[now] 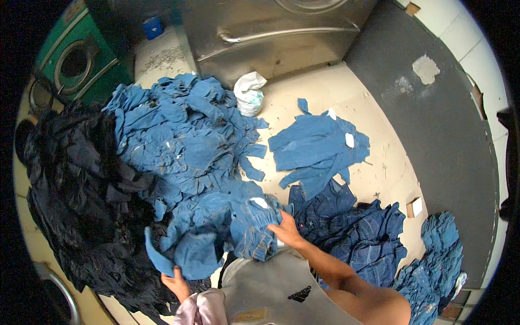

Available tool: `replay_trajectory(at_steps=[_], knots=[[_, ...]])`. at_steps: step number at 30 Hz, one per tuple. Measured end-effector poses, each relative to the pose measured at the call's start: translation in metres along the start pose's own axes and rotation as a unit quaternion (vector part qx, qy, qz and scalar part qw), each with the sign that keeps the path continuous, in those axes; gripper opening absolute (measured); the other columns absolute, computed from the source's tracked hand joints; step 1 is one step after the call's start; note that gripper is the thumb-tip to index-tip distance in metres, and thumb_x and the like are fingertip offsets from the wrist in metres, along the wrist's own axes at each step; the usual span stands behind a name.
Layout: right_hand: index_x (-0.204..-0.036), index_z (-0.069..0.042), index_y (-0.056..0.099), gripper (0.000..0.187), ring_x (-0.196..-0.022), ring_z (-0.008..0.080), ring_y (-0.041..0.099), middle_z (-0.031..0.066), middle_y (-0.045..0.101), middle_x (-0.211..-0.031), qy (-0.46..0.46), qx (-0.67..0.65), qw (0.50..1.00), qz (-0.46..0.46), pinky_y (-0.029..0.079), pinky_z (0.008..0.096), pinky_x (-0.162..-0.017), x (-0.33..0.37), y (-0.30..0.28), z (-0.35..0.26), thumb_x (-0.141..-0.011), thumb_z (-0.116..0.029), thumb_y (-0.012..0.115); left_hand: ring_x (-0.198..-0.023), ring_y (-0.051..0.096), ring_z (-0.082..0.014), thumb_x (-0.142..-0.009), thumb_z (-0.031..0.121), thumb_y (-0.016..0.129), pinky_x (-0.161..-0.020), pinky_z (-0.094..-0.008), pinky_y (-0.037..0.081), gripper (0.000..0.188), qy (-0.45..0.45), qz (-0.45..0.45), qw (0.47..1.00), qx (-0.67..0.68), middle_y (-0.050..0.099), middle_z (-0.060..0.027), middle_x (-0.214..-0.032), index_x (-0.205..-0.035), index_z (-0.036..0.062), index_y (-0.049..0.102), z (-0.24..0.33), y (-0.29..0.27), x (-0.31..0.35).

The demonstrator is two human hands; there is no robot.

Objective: The person sorts through large piles of denim garments on the floor, picking up individual items and moving them between piles. The person repeatedly lifts, shakes, and places jeans and shirts into different color-coded stacks.

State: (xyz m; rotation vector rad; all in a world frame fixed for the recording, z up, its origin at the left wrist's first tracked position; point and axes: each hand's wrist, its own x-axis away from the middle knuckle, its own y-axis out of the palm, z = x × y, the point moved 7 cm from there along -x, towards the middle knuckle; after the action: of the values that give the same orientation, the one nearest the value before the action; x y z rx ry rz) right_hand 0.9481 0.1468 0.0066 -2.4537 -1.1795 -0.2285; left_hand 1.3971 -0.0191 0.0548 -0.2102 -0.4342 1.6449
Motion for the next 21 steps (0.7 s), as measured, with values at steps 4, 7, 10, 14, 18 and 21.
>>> replay_trajectory(at_steps=[4, 7, 10, 14, 18, 21], knots=[[-0.115, 0.004, 0.062, 0.048, -0.086, 0.0178, 0.066, 0.0108, 0.071, -0.097, -0.020, -0.045, 0.999, 0.008, 0.053, 0.0346, -0.080, -0.067, -0.074, -0.027, -0.071, -0.011, 0.072, -0.092, 0.059, -0.0228, -0.082, 0.005, 0.066, -0.091, -0.0362, 0.045, 0.034, 0.045, 0.027, 0.996, -0.073, 0.065, -0.0145, -0.105, -0.111, -0.0123, 0.059, 0.063, 0.040, -0.040], [-0.114, 0.001, 0.064, 0.043, -0.088, 0.0147, 0.064, 0.0056, 0.069, -0.098, 0.026, -0.203, 0.979, -0.007, 0.053, 0.0318, -0.080, -0.108, -0.144, -0.031, -0.072, -0.005, 0.070, -0.090, 0.059, -0.0235, -0.082, 0.006, 0.065, -0.089, -0.0355, 0.045, 0.035, 0.055, -0.018, 0.994, -0.088, 0.066, -0.0152, -0.103, -0.110, -0.0129, 0.059, 0.084, 0.090, -0.054], [-0.107, -0.002, 0.068, 0.038, -0.088, 0.0153, 0.063, 0.0038, 0.069, -0.098, -0.059, -0.099, 0.993, 0.040, 0.052, 0.0331, -0.082, -0.143, -0.262, -0.036, -0.070, -0.009, 0.073, -0.089, 0.059, -0.0224, -0.081, 0.010, 0.067, -0.088, -0.0336, 0.045, 0.037, 0.067, -0.018, 0.994, -0.089, 0.067, -0.0136, -0.101, -0.109, -0.0129, 0.059, 0.092, 0.128, -0.055], [-0.103, -0.003, 0.070, 0.031, -0.092, 0.0161, 0.063, 0.0038, 0.070, -0.098, -0.014, 0.025, 0.994, 0.109, 0.051, 0.0346, -0.084, -0.216, -0.442, 0.002, -0.075, -0.015, 0.068, -0.088, 0.060, -0.0226, -0.081, 0.009, 0.067, -0.087, -0.0337, 0.046, 0.037, 0.061, -0.044, 0.992, -0.100, 0.067, -0.0142, -0.099, -0.109, -0.0128, 0.060, 0.086, 0.159, -0.060], [-0.133, -0.003, 0.055, 0.061, -0.116, 0.0410, 0.057, 0.0276, 0.059, -0.125, 0.066, 0.258, 0.835, 0.482, 0.043, 0.0438, -0.103, -0.207, -0.613, 0.072, -0.083, -0.036, 0.066, -0.091, 0.061, -0.0242, -0.080, 0.009, 0.068, -0.089, -0.0343, 0.045, 0.037, 0.031, -0.032, 0.996, -0.078, 0.067, -0.0153, -0.102, -0.110, -0.0126, 0.060, 0.061, 0.161, -0.066], [-0.122, -0.003, 0.059, 0.047, -0.109, 0.0446, 0.059, 0.0259, 0.062, -0.116, 0.194, 0.279, 0.751, 0.566, 0.048, 0.0496, -0.094, -0.181, -0.624, 0.167, -0.086, -0.033, 0.061, -0.094, 0.061, -0.0257, -0.079, 0.008, 0.068, -0.091, -0.0354, 0.046, 0.038, 0.025, -0.039, 0.998, -0.040, 0.067, -0.0167, -0.105, -0.112, -0.0121, 0.060, 0.044, 0.167, -0.059]])
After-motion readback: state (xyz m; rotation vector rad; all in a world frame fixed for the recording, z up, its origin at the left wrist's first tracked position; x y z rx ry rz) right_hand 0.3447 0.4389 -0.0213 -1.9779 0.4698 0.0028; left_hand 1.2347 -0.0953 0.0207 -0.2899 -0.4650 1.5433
